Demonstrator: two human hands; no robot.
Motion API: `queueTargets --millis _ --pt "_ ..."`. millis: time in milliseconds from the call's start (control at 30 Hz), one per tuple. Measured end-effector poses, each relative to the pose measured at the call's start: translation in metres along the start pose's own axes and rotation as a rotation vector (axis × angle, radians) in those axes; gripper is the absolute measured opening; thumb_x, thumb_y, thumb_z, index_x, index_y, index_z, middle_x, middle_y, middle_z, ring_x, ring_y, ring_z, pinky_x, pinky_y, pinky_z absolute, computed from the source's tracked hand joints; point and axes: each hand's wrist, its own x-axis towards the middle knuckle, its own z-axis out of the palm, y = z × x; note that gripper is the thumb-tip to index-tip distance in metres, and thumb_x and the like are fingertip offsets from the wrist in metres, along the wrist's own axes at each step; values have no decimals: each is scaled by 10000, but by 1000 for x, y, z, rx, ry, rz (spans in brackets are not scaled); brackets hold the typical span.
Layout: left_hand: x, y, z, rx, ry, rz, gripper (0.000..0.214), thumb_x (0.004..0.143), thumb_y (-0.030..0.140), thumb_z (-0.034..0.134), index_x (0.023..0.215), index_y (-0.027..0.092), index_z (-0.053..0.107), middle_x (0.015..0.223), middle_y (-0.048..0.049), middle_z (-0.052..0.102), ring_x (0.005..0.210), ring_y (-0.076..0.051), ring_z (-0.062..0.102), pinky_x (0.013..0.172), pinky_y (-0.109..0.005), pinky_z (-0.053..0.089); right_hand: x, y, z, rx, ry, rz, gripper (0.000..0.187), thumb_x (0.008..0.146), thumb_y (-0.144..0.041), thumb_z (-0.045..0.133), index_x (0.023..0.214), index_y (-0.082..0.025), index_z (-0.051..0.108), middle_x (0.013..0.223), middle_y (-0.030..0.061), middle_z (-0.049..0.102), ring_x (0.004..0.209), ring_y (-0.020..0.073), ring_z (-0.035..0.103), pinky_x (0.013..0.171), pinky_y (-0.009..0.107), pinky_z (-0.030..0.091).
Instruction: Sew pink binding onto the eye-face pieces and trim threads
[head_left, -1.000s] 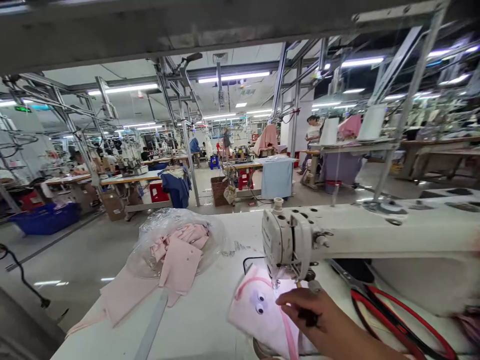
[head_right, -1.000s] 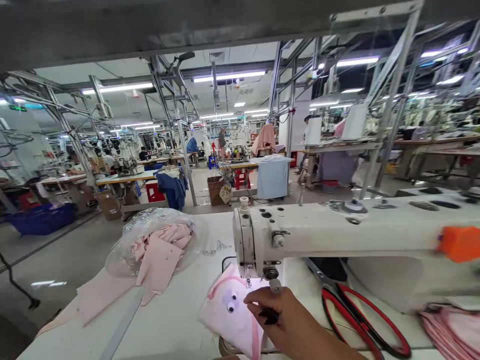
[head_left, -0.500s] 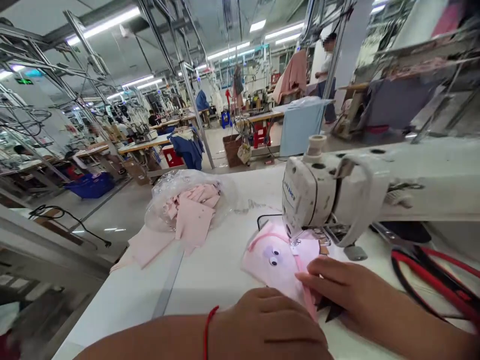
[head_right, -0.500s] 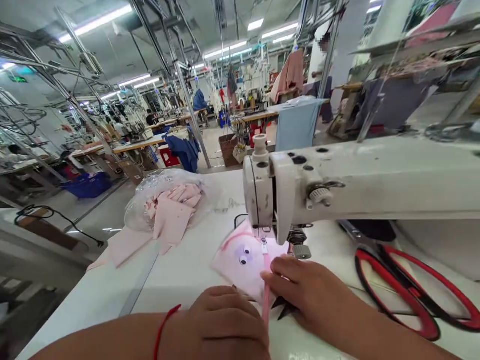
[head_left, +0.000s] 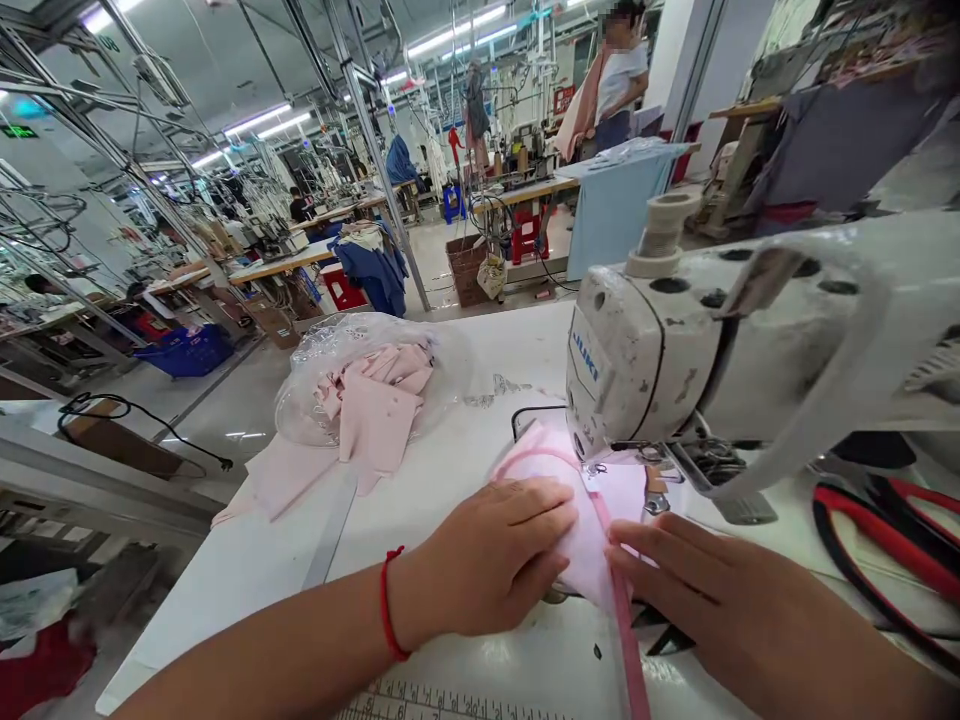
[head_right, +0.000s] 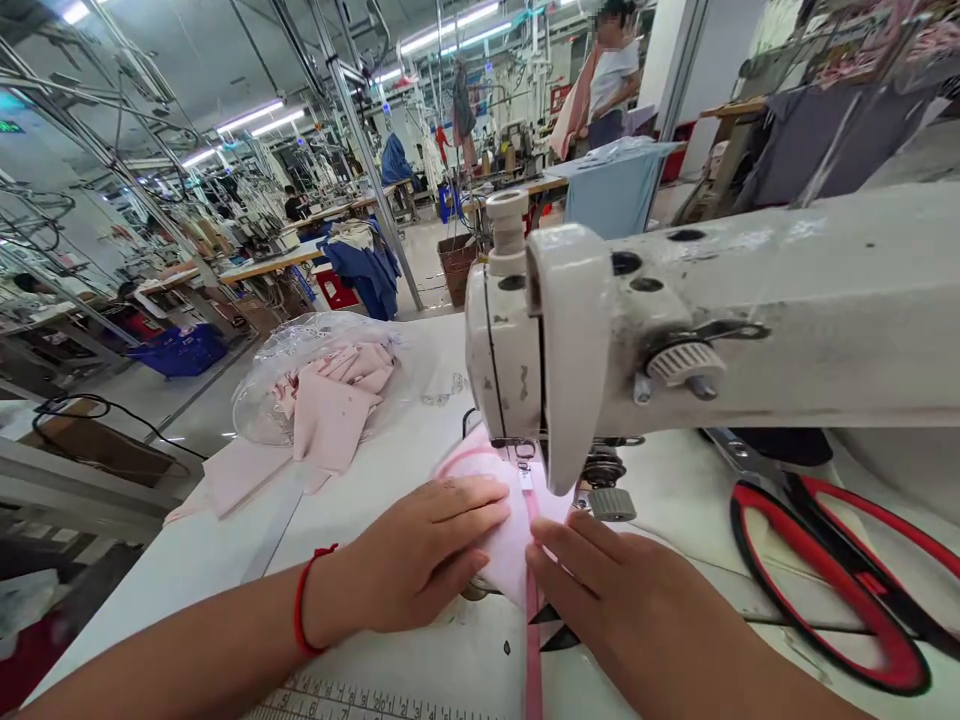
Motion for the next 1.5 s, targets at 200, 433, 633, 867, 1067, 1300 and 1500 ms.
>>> queueTargets --millis 200,433,633,867,1067,1300,1500 --pt "-2 0 1 -14 8 10 366 1125 312 469 1388 120 638 1468 -177 701 1358 -291 674 1166 -464 579 -20 5 4 43 -14 -11 562 776 54 418 1213 -203 661 1086 29 848 887 233 793 779 408 674" --pt "-2 -1 2 -35 7 11 353 1128 308 459 1388 141 630 1449 -171 707 1363 -281 668 1175 -447 563 -24 2 9 81 -21 42 572 840 60 403 1274 -206 663 1151 39 843 957 234 789 831 386 657" --pt "-1 1 2 -20 24 7 341 1117 280 487 1384 128 635 1461 -165 710 1377 -270 665 1183 -429 563 4 -1 -3 104 -3 42 550 798 94 401 1147 -228 677 1032 -9 854 805 197 777 693 338 635" --pt "-1 2 0 -9 7 -7 363 1117 279 485 1423 140 623 1497 -168 696 1410 -285 654 1196 -465 561 7 -4 -4 145 -8 101 503 890 104 357 1057 -239 686 1003 -15 845 805 191 778 696 333 617" --pt "0 1 -1 -5 -6 -15 370 1113 270 489 1413 105 631 1517 -186 677 1432 -292 637 1205 -459 555 12 3 -7 161 -19 90 423 983 30 328 1017 -230 659 983 7 834 679 177 759 592 336 600" --pt "-2 0 1 -28 4 4 368 1122 286 461 1417 131 617 1491 -186 682 1417 -290 637 1157 -464 573 -11 6 16 185 -74 148 682 684 59 415 1239 -260 650 1110 38 788 761 197 756 554 292 553" --pt "-3 -2 5 2 4 50 390 1134 379 469 1415 145 604 1487 -180 680 1411 -296 634 1124 -472 580 -13 10 10 161 -192 90 623 691 71 424 1193 -219 651 1219 88 743 992 240 766 681 327 630"
